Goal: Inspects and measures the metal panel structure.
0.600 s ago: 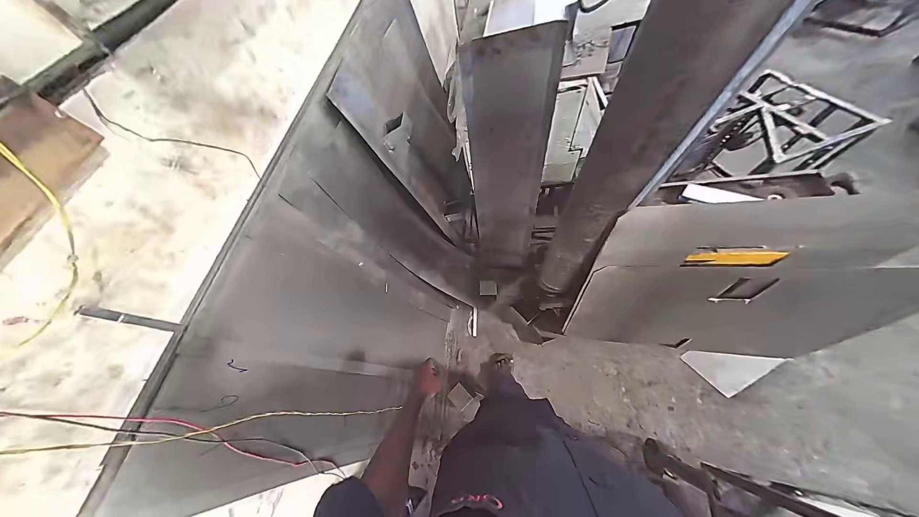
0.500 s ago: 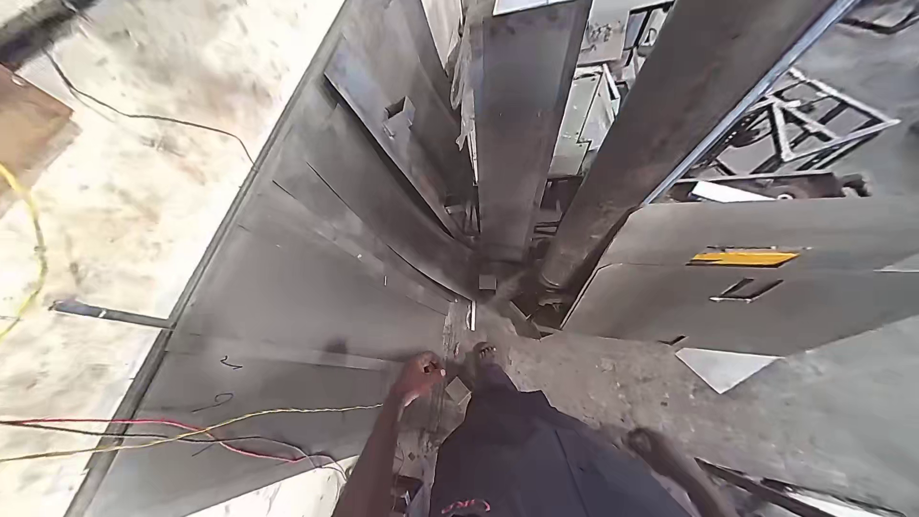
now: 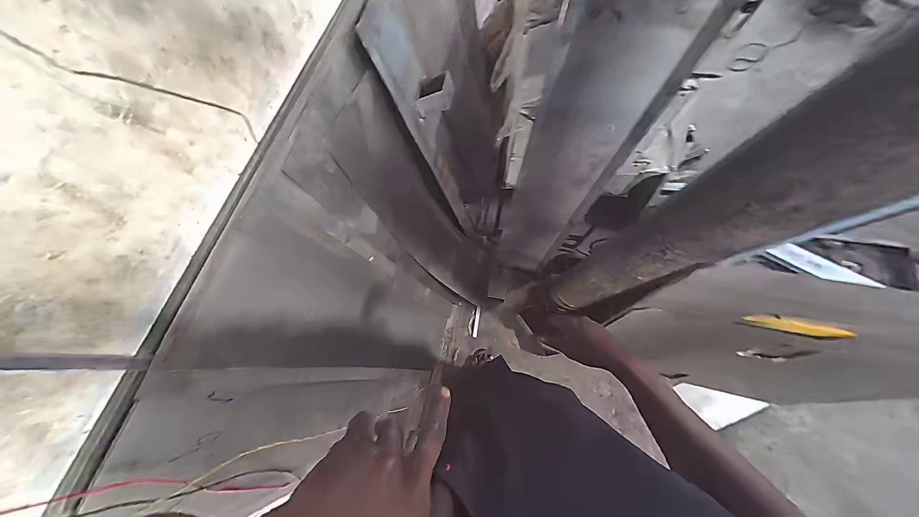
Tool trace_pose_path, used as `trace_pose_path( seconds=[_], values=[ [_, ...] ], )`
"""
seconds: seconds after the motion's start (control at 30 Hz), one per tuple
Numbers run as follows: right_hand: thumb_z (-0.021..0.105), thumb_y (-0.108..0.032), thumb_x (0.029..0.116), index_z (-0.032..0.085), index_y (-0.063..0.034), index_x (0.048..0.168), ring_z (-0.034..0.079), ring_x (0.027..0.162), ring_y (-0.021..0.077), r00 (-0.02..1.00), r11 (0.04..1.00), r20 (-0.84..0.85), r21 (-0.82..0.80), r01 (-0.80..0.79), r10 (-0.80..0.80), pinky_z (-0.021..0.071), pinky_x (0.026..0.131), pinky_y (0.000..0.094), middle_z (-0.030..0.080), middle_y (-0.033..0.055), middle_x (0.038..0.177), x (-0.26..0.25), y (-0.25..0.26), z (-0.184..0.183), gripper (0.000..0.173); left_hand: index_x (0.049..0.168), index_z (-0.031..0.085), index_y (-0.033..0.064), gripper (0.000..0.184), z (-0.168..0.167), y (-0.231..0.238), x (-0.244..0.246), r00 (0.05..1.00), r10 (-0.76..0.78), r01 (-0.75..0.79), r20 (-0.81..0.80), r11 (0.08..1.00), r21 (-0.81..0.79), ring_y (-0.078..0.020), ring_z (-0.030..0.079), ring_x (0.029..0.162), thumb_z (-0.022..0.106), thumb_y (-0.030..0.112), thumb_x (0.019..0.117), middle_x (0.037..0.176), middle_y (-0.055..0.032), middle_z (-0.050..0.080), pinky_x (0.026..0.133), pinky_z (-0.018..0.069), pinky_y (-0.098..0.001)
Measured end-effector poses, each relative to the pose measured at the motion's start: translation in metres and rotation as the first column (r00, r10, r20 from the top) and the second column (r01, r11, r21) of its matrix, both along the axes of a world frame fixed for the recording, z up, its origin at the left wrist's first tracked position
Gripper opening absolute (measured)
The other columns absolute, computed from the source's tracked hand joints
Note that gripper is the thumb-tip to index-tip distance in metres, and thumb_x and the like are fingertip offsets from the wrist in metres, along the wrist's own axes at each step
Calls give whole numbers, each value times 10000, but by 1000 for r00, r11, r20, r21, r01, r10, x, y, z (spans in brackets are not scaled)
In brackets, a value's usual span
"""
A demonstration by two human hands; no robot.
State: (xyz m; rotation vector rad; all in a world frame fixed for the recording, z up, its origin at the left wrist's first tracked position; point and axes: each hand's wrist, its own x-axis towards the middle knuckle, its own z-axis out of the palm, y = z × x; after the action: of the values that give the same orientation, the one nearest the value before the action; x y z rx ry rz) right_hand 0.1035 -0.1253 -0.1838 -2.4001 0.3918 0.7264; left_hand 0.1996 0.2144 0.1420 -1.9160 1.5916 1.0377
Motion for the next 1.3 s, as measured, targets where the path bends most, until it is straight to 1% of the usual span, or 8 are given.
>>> trace_pose_path(
  seconds=[0.13,0.27,0.6,0.67,0.77,0.87,1.03,1.3],
  values=[
    [614,-463,1004,686,-101,1233,685,1082,351,997,993,5,90,-75,75,511,964,625,715,156,1137,31,4,6,435,1208,639,-46,364,-9,-26,13,986,3,-11,169,999,46,-469,685,937,359,136,1064,1270,-346,617,758,506,-553],
    [632,-451,999,686,-107,1230,696,1065,319,975,967,-43,147,-210,219,520,970,598,722,131,1132,50,-11,-2,418,791,715,79,268,-41,-19,12,956,76,2,284,964,-265,-306,646,650,521,125,971,833,-164,683,590,476,-453],
    [671,-411,976,719,-145,1147,700,960,216,893,837,207,313,-448,400,563,891,520,733,57,1032,131,-27,49,319,934,739,140,236,-24,6,-23,884,361,-415,-298,312,-854,-182,696,1103,598,323,984,1223,-39,737,905,558,-401],
    [645,-282,1006,717,-116,1131,693,927,111,915,625,342,672,-397,213,596,859,344,727,2,1025,141,-4,78,220,1019,761,134,266,-26,7,-26,795,454,-494,-403,98,-864,-167,712,1041,660,372,958,1172,-57,754,872,586,-367],
    [504,-400,1070,570,-101,1343,704,1070,267,949,56,237,966,-253,207,620,883,461,687,98,1241,156,44,120,410,992,762,90,246,-70,-13,-8,618,575,-595,-535,-102,-797,-131,711,1021,739,316,895,1153,-59,746,844,617,-313],
    [488,-598,1027,428,-148,1487,692,1100,286,886,-146,210,976,-163,414,630,846,471,651,121,1297,172,78,135,646,1000,765,88,200,-121,-29,10,436,628,-623,-645,-306,-720,-55,665,852,754,242,873,1073,-21,742,644,535,-213],
    [487,-258,1096,518,-96,1422,694,845,156,917,182,231,936,-300,324,615,728,327,686,72,1065,202,111,129,366,1085,771,138,281,-172,-38,27,96,869,-402,-485,-412,-818,-2,620,690,745,340,892,1013,34,695,571,550,-189],
    [586,-155,1048,546,-8,1278,713,878,202,994,208,111,972,-107,-9,630,791,365,688,110,1062,244,159,103,275,1196,657,-34,317,-224,-17,82,6,345,-482,-939,-822,-305,-217,733,802,714,116,923,997,-124,752,672,639,-353]
  ],
)
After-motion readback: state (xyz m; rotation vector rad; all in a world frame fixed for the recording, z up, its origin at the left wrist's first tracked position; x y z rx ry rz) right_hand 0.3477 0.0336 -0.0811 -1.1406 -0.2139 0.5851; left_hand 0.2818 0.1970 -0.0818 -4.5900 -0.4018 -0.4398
